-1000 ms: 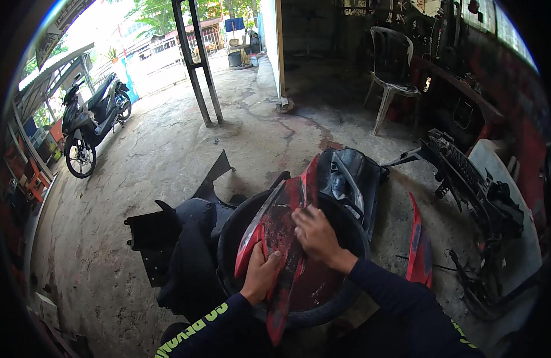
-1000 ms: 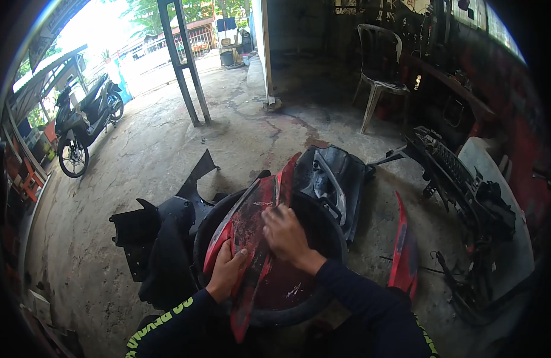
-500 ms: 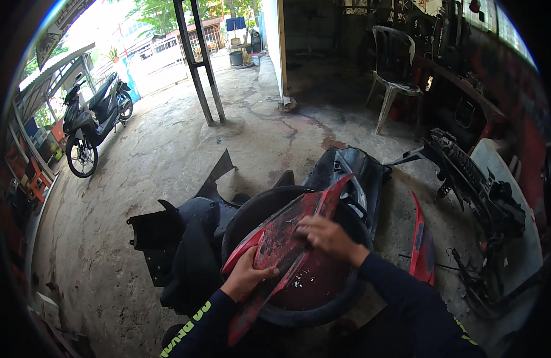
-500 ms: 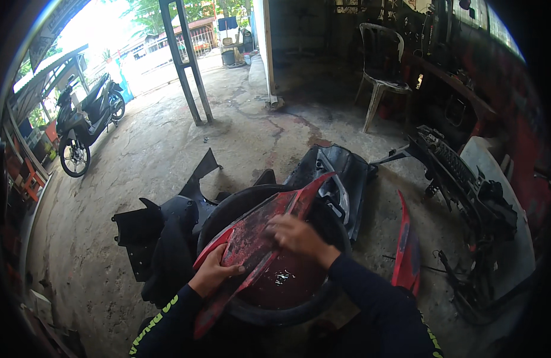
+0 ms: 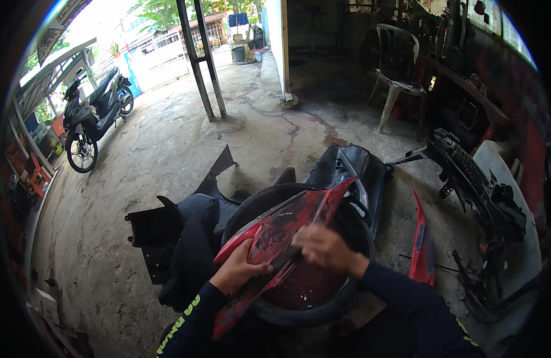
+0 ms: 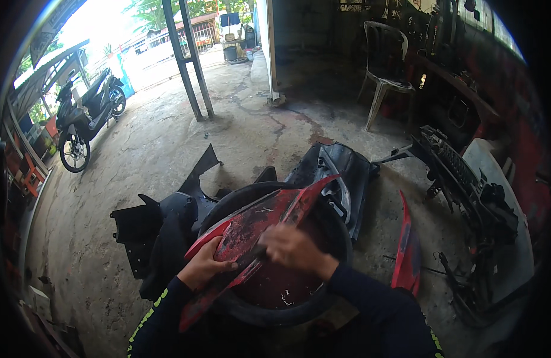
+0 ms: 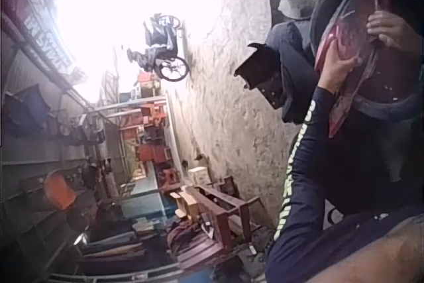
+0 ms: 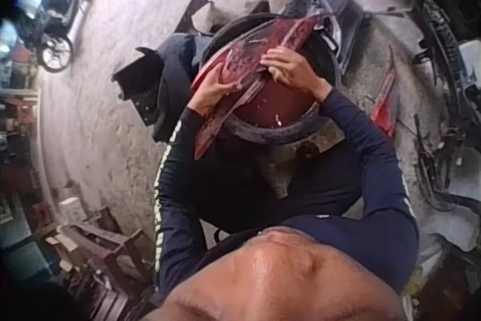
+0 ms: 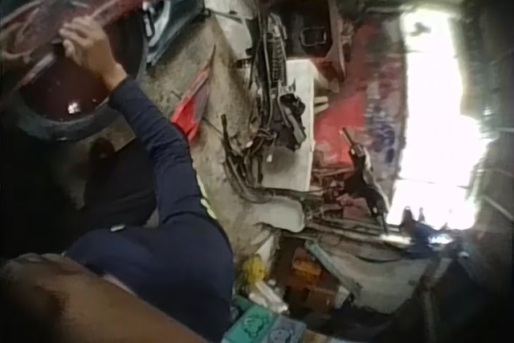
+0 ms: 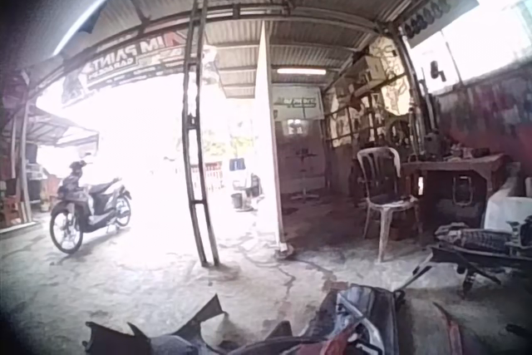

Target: The person wet sands a motorcycle fairing by dipping sandpaper into a basin of water and scrubbing the surface of the part by hand.

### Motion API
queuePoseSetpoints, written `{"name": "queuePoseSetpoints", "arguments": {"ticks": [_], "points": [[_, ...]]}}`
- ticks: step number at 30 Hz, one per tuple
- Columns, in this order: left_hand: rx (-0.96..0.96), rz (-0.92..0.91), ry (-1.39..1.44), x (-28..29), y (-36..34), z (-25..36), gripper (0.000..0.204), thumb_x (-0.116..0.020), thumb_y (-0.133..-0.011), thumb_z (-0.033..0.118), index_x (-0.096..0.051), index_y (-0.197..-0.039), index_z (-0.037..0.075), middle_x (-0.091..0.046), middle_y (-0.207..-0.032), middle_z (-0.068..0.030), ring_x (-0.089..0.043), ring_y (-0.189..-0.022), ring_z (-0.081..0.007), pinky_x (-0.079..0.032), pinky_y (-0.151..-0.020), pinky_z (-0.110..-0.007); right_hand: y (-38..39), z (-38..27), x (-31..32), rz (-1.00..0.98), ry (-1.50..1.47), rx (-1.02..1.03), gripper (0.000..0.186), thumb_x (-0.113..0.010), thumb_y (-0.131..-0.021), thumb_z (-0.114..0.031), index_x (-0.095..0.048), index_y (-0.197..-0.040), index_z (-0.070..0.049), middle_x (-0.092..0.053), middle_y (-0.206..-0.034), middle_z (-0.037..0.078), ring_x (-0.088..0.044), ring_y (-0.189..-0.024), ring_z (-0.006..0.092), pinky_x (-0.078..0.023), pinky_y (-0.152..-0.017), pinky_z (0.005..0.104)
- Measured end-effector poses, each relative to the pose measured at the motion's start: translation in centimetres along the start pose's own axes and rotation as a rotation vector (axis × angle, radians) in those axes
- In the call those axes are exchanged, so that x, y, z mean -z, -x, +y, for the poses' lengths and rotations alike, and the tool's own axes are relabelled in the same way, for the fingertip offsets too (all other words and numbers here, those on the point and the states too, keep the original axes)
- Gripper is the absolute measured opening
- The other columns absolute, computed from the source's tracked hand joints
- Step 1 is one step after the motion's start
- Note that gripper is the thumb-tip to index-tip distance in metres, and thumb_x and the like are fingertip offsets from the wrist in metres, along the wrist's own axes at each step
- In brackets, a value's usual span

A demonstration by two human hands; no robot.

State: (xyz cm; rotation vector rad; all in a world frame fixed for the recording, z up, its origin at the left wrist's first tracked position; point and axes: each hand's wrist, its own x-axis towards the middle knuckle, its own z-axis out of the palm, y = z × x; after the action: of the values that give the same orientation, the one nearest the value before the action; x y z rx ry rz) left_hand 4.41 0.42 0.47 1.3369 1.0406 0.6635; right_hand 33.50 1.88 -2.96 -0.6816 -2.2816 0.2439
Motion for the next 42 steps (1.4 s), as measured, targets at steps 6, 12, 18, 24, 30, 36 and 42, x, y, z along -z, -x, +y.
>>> {"name": "queuePoseSetpoints", "arguments": {"ticks": [6,12,18,24,30,36,42], "points": [[-0.009,-0.026,0.026,0.5,0.1,-0.1,0.077,-0.092,-0.079,0.016,-0.049,-0.140,-0.005,-0.064,-0.126,-0.0105,-0.061,-0.116,-0.0171,-0.047,-0.106,-0.033,0.1,-0.6,-0.1,0.032,0.111,0.029,0.026,-0.064,-0.100,-0.021,-0.073,-0.117,-0.003,-0.072,-0.121,0.012,-0.067,-0.115,0.0315,-0.051,-0.105,0.0456],[-0.037,-0.034,-0.062,0.6,0.0,0.2,0.078,-0.092,-0.079,0.020,-0.050,-0.139,-0.005,-0.064,-0.126,-0.0107,-0.060,-0.117,-0.0178,-0.046,-0.107,-0.033,0.2,4.3,0.6,-0.005,0.227,-0.116,0.032,-0.073,-0.095,-0.023,-0.074,-0.121,-0.005,-0.074,-0.118,0.014,-0.068,-0.118,0.0312,-0.050,-0.109,0.0469],[-0.040,-0.020,-0.015,0.1,0.0,0.4,0.076,-0.093,-0.078,0.022,-0.052,-0.137,-0.005,-0.064,-0.124,-0.0106,-0.060,-0.116,-0.0179,-0.046,-0.106,-0.033,0.2,4.3,1.0,0.049,0.142,-0.119,0.026,-0.071,-0.097,-0.021,-0.076,-0.116,-0.005,-0.075,-0.117,0.012,-0.069,-0.118,0.0298,-0.051,-0.108,0.0467],[-0.047,-0.011,-0.095,0.4,0.2,-0.2,0.076,-0.093,-0.078,0.021,-0.052,-0.137,-0.005,-0.065,-0.122,-0.0102,-0.061,-0.116,-0.0175,-0.047,-0.105,-0.033,0.1,-0.6,-0.4,0.044,-0.028,0.028,0.023,-0.064,-0.101,-0.021,-0.076,-0.111,-0.003,-0.076,-0.116,0.013,-0.070,-0.113,0.0320,-0.052,-0.107,0.0457],[-0.011,-0.031,0.009,0.7,0.1,0.7,0.073,-0.092,-0.078,0.017,-0.053,-0.136,-0.006,-0.067,-0.123,-0.0115,-0.063,-0.115,-0.0181,-0.049,-0.104,-0.033,-0.6,-2.1,-1.1,0.103,0.018,0.028,0.023,-0.061,-0.103,-0.021,-0.077,-0.108,-0.004,-0.076,-0.114,0.014,-0.071,-0.113,0.0299,-0.054,-0.104,0.0445],[-0.060,-0.011,-0.088,0.6,-0.7,0.9,0.073,-0.093,-0.077,0.020,-0.055,-0.134,-0.006,-0.067,-0.120,-0.0106,-0.062,-0.113,-0.0185,-0.048,-0.103,-0.033,-0.7,3.0,0.7,0.100,0.020,-0.166,0.022,-0.065,-0.100,-0.024,-0.076,-0.107,-0.006,-0.076,-0.111,0.012,-0.072,-0.110,0.0306,-0.055,-0.103,0.0446],[-0.053,-0.028,-0.059,0.5,-0.4,1.7,0.074,-0.092,-0.077,0.021,-0.054,-0.134,-0.006,-0.066,-0.120,-0.0110,-0.062,-0.113,-0.0191,-0.048,-0.102,-0.033,-0.4,3.0,1.6,0.063,0.059,-0.150,0.019,-0.066,-0.099,-0.017,-0.076,-0.110,-0.004,-0.076,-0.112,0.014,-0.072,-0.111,0.0307,-0.053,-0.105,0.0454]]}}
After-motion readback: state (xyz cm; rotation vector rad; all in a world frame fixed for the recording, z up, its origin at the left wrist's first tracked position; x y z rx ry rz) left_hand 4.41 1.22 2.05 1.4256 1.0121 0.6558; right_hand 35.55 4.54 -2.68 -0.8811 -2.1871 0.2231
